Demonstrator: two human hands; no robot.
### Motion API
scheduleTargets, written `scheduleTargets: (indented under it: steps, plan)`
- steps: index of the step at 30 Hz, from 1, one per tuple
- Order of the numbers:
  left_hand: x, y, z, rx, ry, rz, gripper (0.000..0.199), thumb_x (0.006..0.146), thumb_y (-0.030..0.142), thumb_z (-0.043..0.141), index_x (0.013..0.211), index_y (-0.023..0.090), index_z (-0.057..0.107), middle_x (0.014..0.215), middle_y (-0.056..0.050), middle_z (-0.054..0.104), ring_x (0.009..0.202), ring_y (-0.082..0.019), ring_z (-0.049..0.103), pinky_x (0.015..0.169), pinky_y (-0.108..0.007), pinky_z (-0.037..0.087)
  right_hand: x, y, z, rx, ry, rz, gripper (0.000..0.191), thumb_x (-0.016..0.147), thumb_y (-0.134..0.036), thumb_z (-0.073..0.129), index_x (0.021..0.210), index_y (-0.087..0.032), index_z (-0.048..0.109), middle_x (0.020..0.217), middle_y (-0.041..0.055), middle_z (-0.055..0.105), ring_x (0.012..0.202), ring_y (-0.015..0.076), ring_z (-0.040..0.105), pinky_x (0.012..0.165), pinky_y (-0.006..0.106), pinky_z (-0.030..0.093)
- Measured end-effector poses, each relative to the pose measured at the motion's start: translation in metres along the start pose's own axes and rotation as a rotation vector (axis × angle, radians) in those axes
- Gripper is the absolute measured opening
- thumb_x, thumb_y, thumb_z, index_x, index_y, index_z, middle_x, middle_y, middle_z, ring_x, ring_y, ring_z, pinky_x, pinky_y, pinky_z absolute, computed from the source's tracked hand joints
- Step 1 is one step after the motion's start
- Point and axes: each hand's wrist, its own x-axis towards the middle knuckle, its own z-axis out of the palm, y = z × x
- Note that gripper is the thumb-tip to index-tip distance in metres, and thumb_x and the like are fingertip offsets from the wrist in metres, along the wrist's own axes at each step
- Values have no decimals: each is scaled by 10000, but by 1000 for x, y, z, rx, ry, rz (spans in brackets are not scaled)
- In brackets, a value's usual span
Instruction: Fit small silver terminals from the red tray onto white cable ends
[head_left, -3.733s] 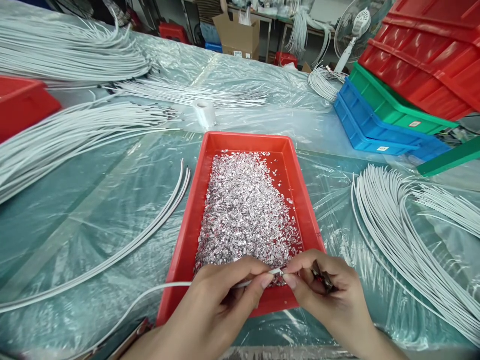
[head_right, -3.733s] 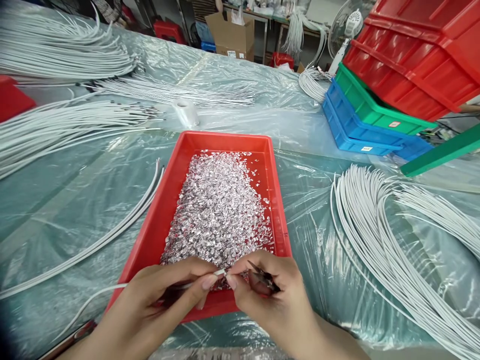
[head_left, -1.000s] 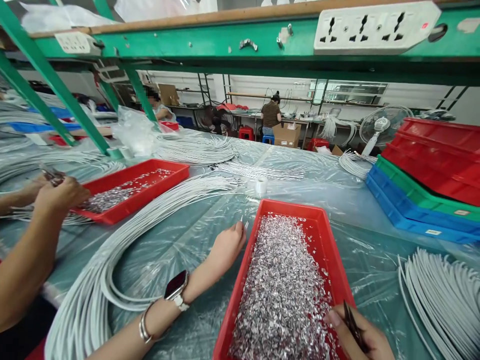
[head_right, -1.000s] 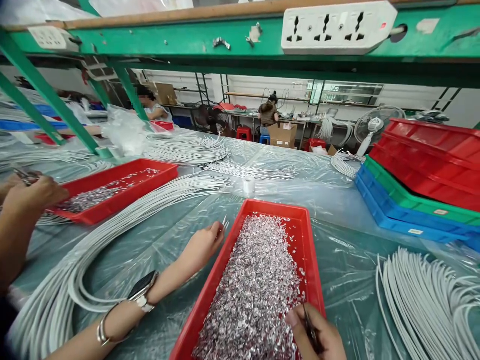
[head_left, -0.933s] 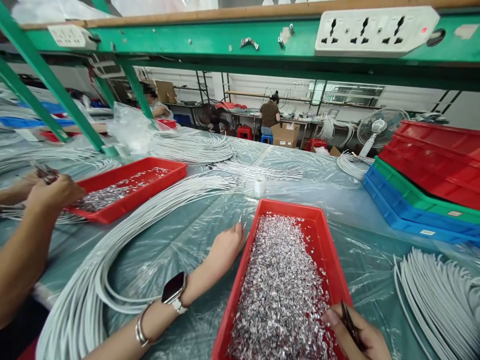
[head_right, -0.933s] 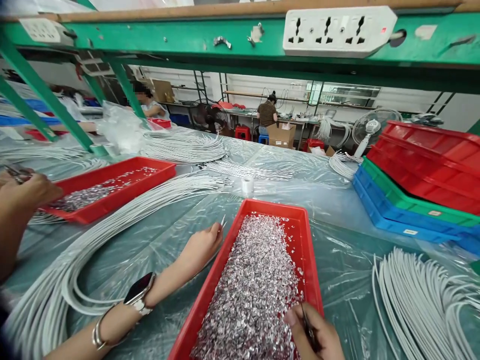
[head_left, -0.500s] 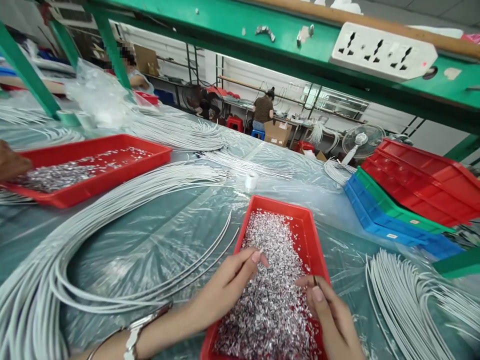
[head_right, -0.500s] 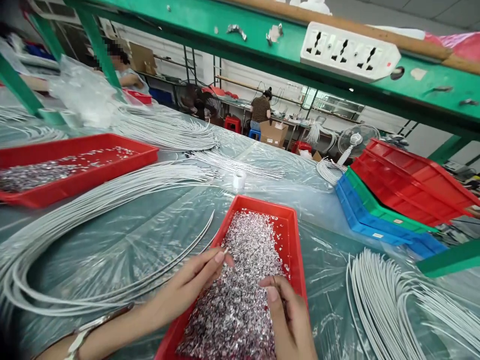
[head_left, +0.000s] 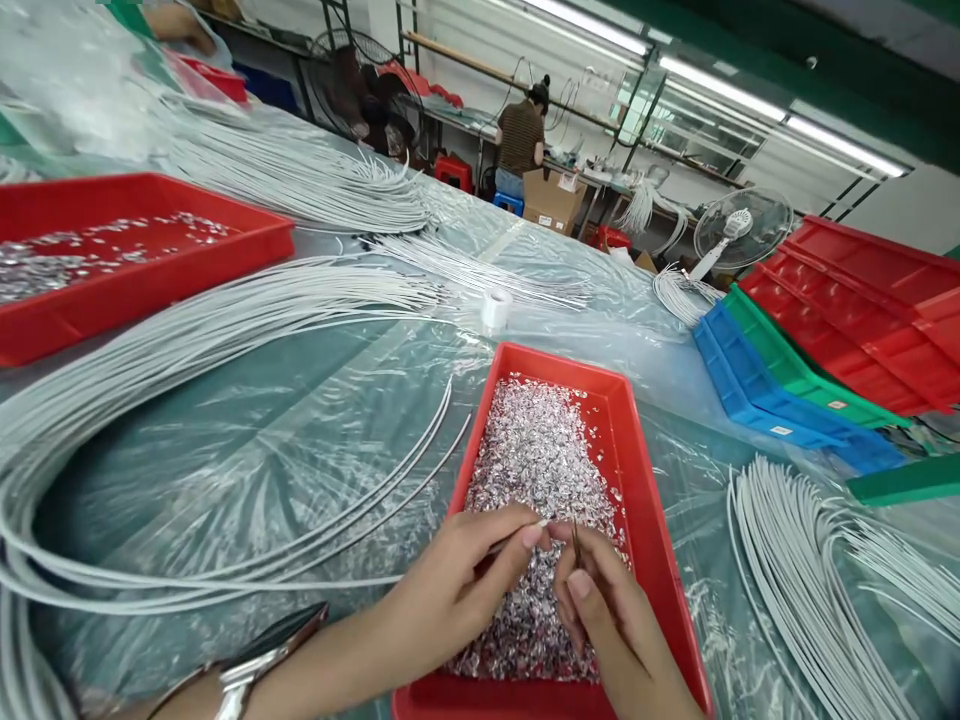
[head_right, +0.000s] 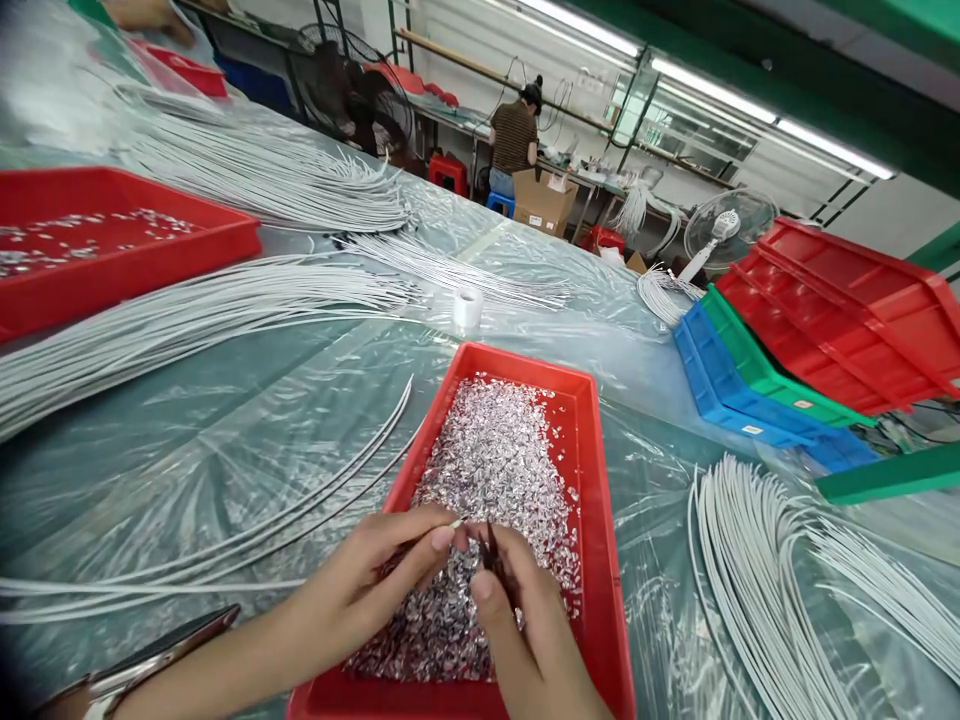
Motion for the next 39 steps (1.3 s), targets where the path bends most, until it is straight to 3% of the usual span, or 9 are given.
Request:
scheduleTargets:
  steps: [2,5,9,14,17,21,26,32,39]
  plan:
    - [0,-1,-1,-8,-15,-4,309,993,276,369,714,188,468,613,52,424,561,-98,407,537,-222,317,-3,1,1,-47,44,-10,464,932,-574,463,1220,-235,594,772,31,567,734,201,567,663,293,471]
    - [0,-1,-1,-9,-27,-17,296,986,283,398,730,183,507,611,51,445,553,-96,409,524,-221,315,-5,1,4,-71,81,-25,430,935,-574,457,1210,-274,598,1042,74,643,1002,240,581,866,342,452]
    - [-1,-2,-1,0,-27,-14,264,984,267,409,793,176,567,663,29,543,596,-100,487,562,-213,363,-3,-2,5,-103,24,-17,337,957,-498,466,1207,-305,583,1160,53,633,1057,224,571,944,361,416]
    - [-2,-3,-1,35,-31,20,268,979,246,423,785,165,588,653,21,583,575,-98,513,549,-203,380,-2,-4,2,-86,-23,3,341,968,-470,451,1213,-280,592,1077,75,639,1020,236,581,838,350,474]
    - [-2,-5,-1,7,-43,26,249,978,230,427,828,160,613,702,4,635,603,-104,554,572,-205,405,-3,-1,1,-51,-12,66,375,951,-481,484,1243,-269,587,951,74,638,863,220,604,662,302,503]
    - [-1,-6,-1,-5,-41,36,238,976,218,433,868,160,636,734,-10,672,624,-112,591,585,-209,428,-4,6,-1,-26,-18,93,393,946,-490,488,1260,-275,586,755,36,585,636,178,544,504,264,452]
    - [-1,-7,-1,10,-41,52,220,974,210,438,898,163,639,756,-18,678,635,-119,601,597,-217,440,-2,6,-5,-10,-36,96,403,930,-504,511,1242,-269,610,672,12,537,554,157,487,463,255,424]
    - [-7,-10,-1,60,-56,94,206,976,184,424,879,161,604,704,-11,625,611,-120,574,585,-232,420,-1,1,-12,6,-147,118,442,931,-476,524,1326,-280,556,650,-11,501,534,136,455,473,245,422]
    - [-9,-12,-1,234,-41,212,218,970,147,416,825,169,577,657,-4,579,551,-130,525,522,-250,367,-3,-3,-3,66,-93,173,484,909,-518,541,1342,-302,545,635,-11,485,522,141,444,458,244,401]
